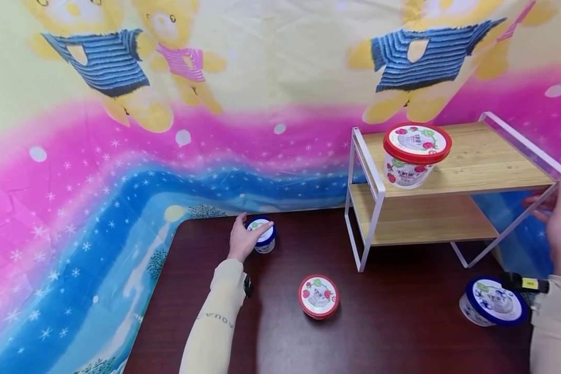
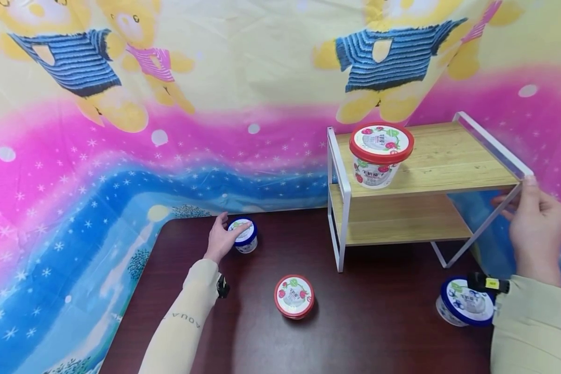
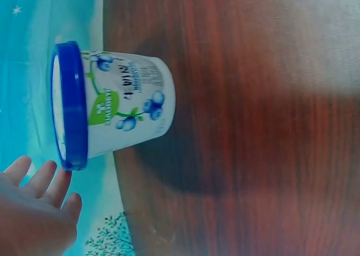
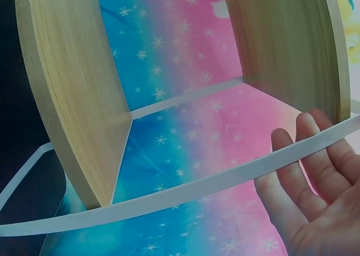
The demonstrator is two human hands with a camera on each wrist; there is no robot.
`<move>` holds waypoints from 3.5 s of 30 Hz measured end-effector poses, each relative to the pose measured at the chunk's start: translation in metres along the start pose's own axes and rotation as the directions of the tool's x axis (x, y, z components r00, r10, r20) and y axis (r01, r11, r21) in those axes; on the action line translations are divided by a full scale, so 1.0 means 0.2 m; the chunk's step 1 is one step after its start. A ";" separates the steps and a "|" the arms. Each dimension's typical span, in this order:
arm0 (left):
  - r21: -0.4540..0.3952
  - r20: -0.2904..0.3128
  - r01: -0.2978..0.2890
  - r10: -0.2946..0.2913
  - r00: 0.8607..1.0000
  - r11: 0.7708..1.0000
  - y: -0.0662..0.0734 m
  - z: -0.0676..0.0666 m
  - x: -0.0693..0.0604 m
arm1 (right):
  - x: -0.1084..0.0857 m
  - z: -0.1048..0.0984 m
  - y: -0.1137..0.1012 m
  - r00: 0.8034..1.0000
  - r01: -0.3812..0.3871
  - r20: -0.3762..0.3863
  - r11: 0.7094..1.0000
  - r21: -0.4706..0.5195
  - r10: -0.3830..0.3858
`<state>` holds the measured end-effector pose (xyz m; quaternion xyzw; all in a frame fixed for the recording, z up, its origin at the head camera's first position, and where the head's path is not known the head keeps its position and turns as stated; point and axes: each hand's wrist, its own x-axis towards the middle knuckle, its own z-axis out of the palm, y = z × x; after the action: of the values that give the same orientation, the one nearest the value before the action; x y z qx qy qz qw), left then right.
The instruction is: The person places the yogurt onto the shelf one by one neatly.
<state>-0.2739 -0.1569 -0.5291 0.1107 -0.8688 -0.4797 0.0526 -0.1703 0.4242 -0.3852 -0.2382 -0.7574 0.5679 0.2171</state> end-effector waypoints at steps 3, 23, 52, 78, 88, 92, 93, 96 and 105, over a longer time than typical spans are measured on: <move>0.008 -0.011 -0.008 0.008 1.000 1.000 -0.03 0.02 -0.01 | 0.00 0.00 0.00 1.000 -0.017 -0.015 1.000 0.006 0.018; -0.007 -0.034 -0.013 0.013 0.999 1.000 -0.14 0.10 -0.04 | -0.02 0.00 -0.02 0.996 -0.064 -0.059 0.997 0.043 0.066; -0.036 -0.153 0.063 -0.068 0.986 0.997 -0.18 0.17 -0.08 | -0.01 0.01 -0.01 0.994 -0.081 -0.066 0.995 0.051 0.084; -0.076 -0.245 0.034 -0.051 0.968 0.997 -0.13 0.15 -0.05 | -0.03 0.01 -0.03 0.993 -0.105 -0.046 0.991 0.084 0.109; -0.089 -0.252 0.002 -0.025 0.967 0.996 -0.10 0.16 -0.05 | -0.02 0.01 -0.02 0.993 -0.103 -0.051 0.991 0.082 0.107; -0.096 -0.257 -0.029 0.003 0.966 0.995 -0.06 0.16 -0.06 | -0.03 0.01 -0.03 0.993 -0.105 -0.054 0.991 0.083 0.109; -0.096 -0.260 -0.036 0.009 0.966 0.995 -0.05 0.16 -0.06 | -0.03 0.01 -0.03 0.992 -0.105 -0.055 0.991 0.085 0.110; -0.102 -0.268 -0.060 0.031 0.963 0.993 -0.02 0.15 -0.06 | -0.02 0.01 -0.03 0.992 -0.110 -0.055 0.990 0.087 0.115; -0.132 -0.260 -0.113 0.076 0.963 0.985 0.06 0.14 -0.06 | 0.01 -0.01 0.00 0.993 -0.111 -0.042 0.991 0.069 0.115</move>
<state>-0.2693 -0.1253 -0.5333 0.1254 -0.8220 -0.5205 0.1941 -0.1712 0.4265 -0.3855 -0.2863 -0.7180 0.5987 0.2099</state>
